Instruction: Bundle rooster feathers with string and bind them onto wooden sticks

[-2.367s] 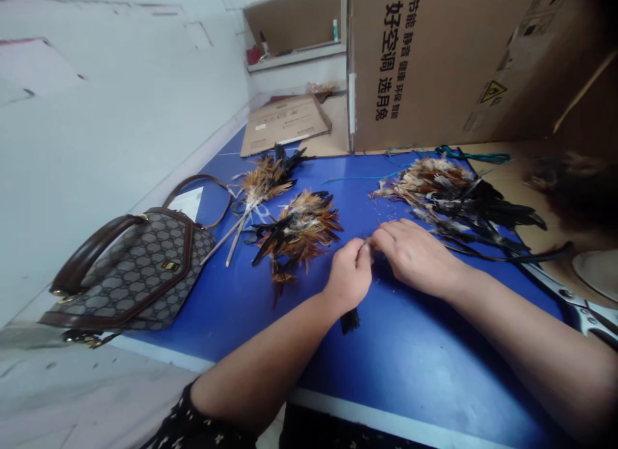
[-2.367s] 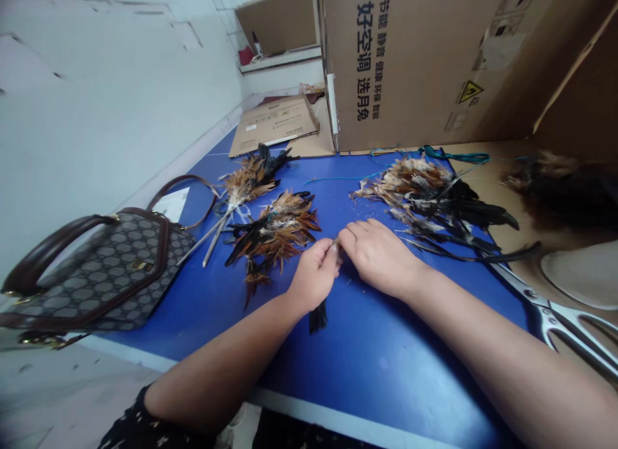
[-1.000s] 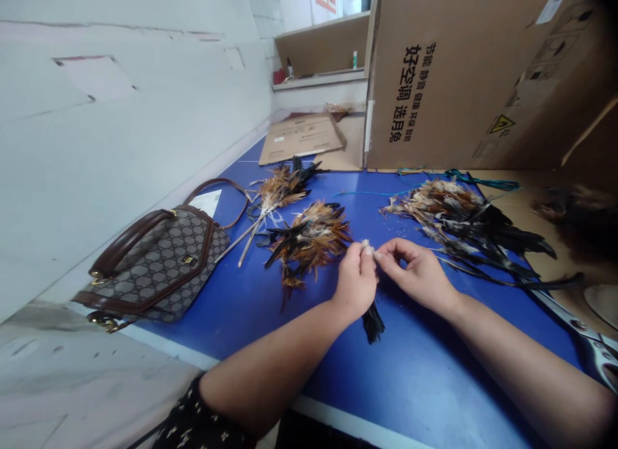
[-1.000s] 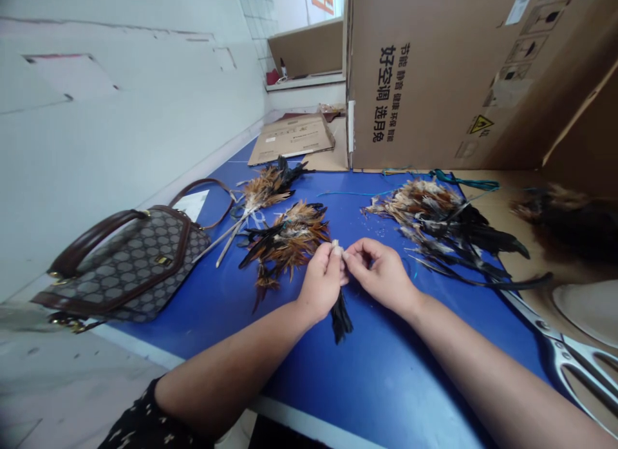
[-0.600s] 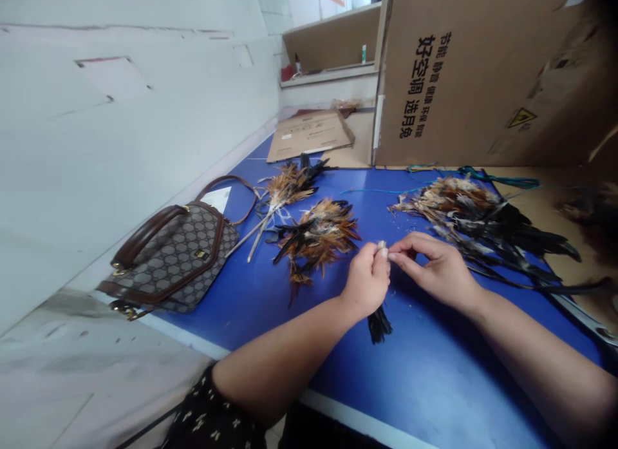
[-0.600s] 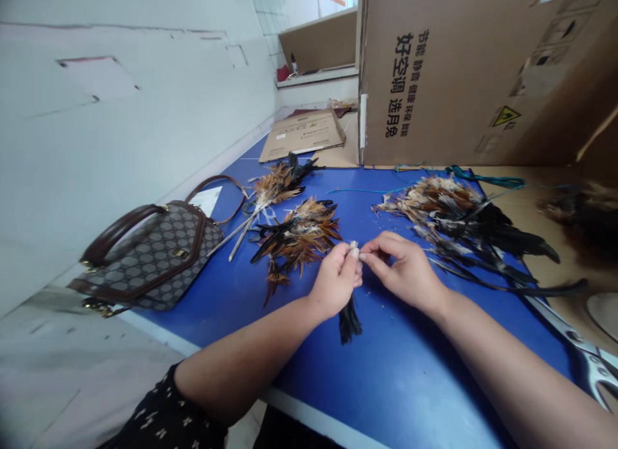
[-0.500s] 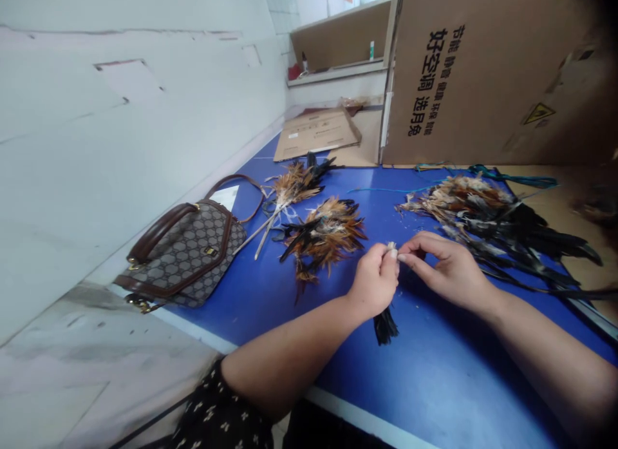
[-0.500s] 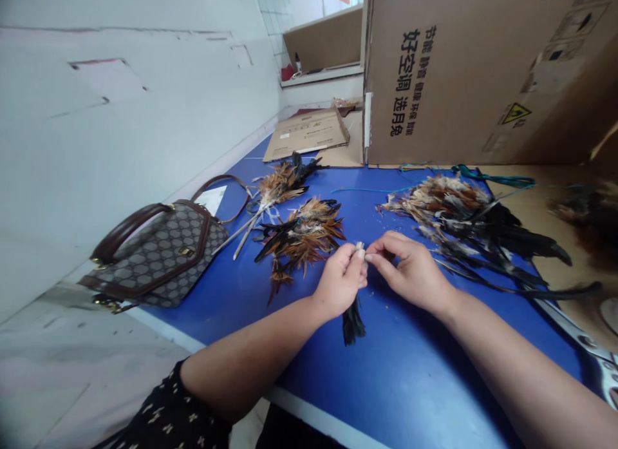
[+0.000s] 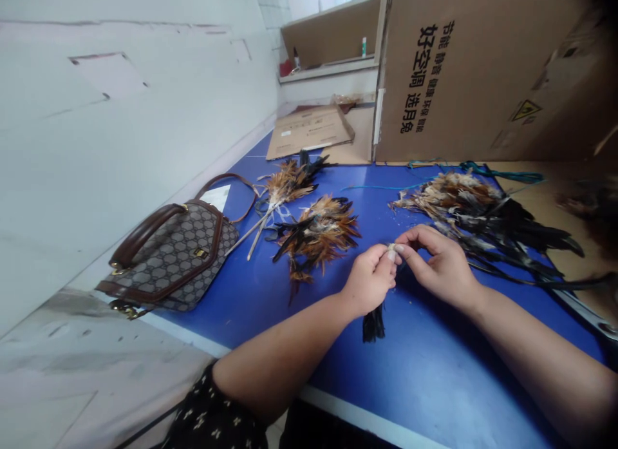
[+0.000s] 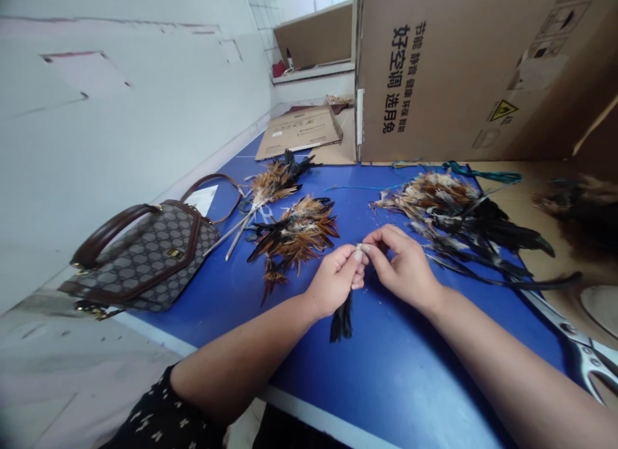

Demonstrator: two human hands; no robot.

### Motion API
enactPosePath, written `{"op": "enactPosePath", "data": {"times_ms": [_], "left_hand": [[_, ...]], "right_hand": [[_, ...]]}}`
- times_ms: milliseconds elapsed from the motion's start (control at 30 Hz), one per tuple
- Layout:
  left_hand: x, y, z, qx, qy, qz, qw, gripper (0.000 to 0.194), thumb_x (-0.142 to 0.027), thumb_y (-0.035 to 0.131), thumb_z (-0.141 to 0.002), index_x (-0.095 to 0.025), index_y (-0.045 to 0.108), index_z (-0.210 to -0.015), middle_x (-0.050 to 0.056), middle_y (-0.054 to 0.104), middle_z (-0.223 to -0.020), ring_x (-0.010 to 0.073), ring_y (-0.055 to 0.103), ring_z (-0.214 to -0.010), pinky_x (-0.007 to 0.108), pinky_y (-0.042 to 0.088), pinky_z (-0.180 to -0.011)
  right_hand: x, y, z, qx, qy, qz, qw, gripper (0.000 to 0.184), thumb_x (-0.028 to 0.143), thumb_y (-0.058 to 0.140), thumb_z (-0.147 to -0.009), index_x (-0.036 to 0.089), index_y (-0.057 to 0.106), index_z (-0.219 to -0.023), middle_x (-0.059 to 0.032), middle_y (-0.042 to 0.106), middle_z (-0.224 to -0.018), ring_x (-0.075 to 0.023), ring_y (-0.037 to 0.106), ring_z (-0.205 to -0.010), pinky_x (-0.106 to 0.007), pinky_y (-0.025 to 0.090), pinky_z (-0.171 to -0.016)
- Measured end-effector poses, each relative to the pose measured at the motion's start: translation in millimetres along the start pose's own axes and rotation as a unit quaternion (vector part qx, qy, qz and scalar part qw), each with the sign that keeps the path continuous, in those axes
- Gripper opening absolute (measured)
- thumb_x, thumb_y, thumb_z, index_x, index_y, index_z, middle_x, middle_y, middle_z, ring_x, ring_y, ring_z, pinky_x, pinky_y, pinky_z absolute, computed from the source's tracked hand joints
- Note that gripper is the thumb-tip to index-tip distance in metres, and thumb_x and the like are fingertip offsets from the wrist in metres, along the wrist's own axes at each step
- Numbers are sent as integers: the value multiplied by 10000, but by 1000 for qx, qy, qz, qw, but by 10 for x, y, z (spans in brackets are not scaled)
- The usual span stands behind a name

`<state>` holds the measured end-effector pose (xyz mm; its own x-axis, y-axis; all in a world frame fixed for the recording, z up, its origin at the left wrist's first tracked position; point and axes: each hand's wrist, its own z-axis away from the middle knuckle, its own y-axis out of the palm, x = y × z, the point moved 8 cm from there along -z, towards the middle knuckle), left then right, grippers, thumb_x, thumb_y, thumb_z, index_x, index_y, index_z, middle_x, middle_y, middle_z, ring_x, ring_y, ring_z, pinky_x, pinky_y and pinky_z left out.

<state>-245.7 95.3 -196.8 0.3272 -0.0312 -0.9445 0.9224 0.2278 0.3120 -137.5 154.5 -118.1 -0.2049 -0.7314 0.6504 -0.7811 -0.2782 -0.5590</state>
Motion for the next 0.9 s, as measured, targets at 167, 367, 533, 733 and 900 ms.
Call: {"op": "enactPosePath", "data": {"times_ms": [167, 367, 533, 733, 900], "left_hand": [[-21, 93, 22, 43, 3, 56, 997, 414, -549, 686, -938, -158, 563, -874, -41, 459, -680, 64, 424, -547, 229, 380, -523], [26, 85, 23, 36, 0, 64, 997, 410, -541, 687, -941, -153, 567, -886, -28, 486, -707, 74, 461, -554, 254, 431, -539], [-25, 43, 12, 28, 8, 50, 998, 447, -580, 699, -922, -153, 578, -867, -48, 455, -664, 62, 412, -518, 228, 401, -494], [-165, -110, -10, -37, 28, 5, 999, 483, -640, 696, -898, -165, 610, -890, -49, 458, -650, 57, 375, -508, 184, 322, -446], [-157, -59, 5, -21, 12, 42, 999, 475, -619, 740, -874, -162, 611, -884, -65, 403, -636, 44, 329, -506, 164, 250, -448]], "right_hand": [[33, 36, 43, -10, -57, -20, 998, 214, 222, 598, -1007, 230, 730, -1175, -91, 744, -1065, -231, 701, -985, -408, 572, -898], [34, 90, 76, 23, -84, -45, 995, 287, 157, 540, -1012, 221, 771, -1170, -98, 759, -1072, -209, 724, -990, -373, 600, -887], [47, 20, 5, 52, -75, -63, 994, 266, 234, 583, -1013, 241, 763, -1209, -90, 762, -1111, -223, 718, -1033, -376, 581, -939], [-159, -116, -7, 97, 11, 80, 992, 234, 375, 608, -998, 213, 695, -854, -55, 688, -802, -188, 624, -716, -333, 502, -701], [-259, 144, 282, 259, 8, 193, 946, 225, 420, 667, -949, 213, 699, -866, -70, 677, -852, -191, 613, -719, -316, 464, -678]]}}
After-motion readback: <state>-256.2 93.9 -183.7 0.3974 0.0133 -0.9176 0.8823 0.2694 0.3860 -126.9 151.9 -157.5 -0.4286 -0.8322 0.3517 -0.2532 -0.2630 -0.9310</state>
